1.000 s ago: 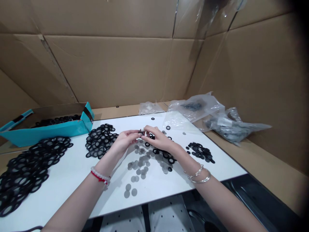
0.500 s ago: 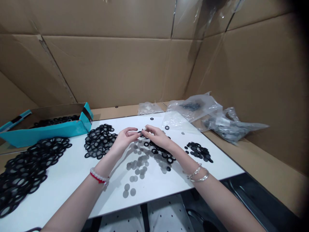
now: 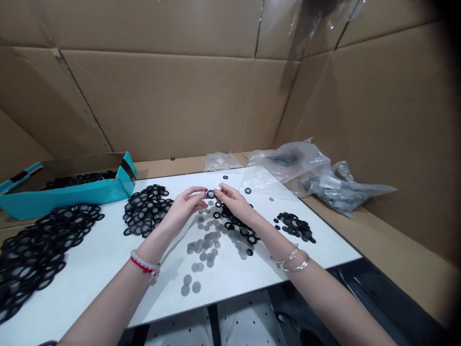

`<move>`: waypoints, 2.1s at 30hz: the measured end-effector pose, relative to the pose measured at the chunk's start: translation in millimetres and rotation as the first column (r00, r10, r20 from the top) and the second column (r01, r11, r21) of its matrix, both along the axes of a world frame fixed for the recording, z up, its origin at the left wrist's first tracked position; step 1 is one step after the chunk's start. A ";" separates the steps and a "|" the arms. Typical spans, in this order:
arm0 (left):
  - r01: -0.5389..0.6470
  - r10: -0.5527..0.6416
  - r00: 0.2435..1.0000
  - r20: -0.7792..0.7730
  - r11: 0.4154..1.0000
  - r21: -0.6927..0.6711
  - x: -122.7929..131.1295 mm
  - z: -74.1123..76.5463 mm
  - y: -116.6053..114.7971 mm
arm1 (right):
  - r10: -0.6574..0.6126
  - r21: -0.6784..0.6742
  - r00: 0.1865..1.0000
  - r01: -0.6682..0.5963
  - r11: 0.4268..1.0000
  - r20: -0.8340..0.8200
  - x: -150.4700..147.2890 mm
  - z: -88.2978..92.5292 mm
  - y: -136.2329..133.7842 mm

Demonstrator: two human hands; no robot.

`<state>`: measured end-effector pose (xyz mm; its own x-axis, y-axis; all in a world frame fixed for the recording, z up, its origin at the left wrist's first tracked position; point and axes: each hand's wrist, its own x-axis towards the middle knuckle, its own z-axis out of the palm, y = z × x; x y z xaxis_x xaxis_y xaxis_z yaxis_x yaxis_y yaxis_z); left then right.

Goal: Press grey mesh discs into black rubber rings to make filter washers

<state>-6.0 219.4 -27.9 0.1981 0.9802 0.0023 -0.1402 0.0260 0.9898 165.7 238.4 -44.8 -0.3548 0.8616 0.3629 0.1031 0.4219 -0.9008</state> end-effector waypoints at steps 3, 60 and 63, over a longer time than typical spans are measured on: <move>0.009 -0.008 1.000 -0.020 1.000 0.018 0.5 1.7 -0.9 | 0.017 -0.031 0.998 -0.019 0.999 -0.068 -1.1 -0.2 0.2; 0.021 -0.019 0.999 0.038 0.999 -0.049 4.7 0.9 -4.2 | -0.018 0.084 0.989 0.005 0.996 0.149 3.5 1.1 -2.6; 0.041 -0.033 0.995 0.091 0.995 -0.091 4.8 0.9 -3.1 | -0.017 0.088 0.992 0.006 0.996 0.128 2.9 2.9 -4.1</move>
<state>-1.2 216.3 -27.0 0.2373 0.9690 -0.0686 -0.2250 0.1236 0.9665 168.6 234.2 -41.9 -0.3935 0.8328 0.3893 0.2210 0.4967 -0.8393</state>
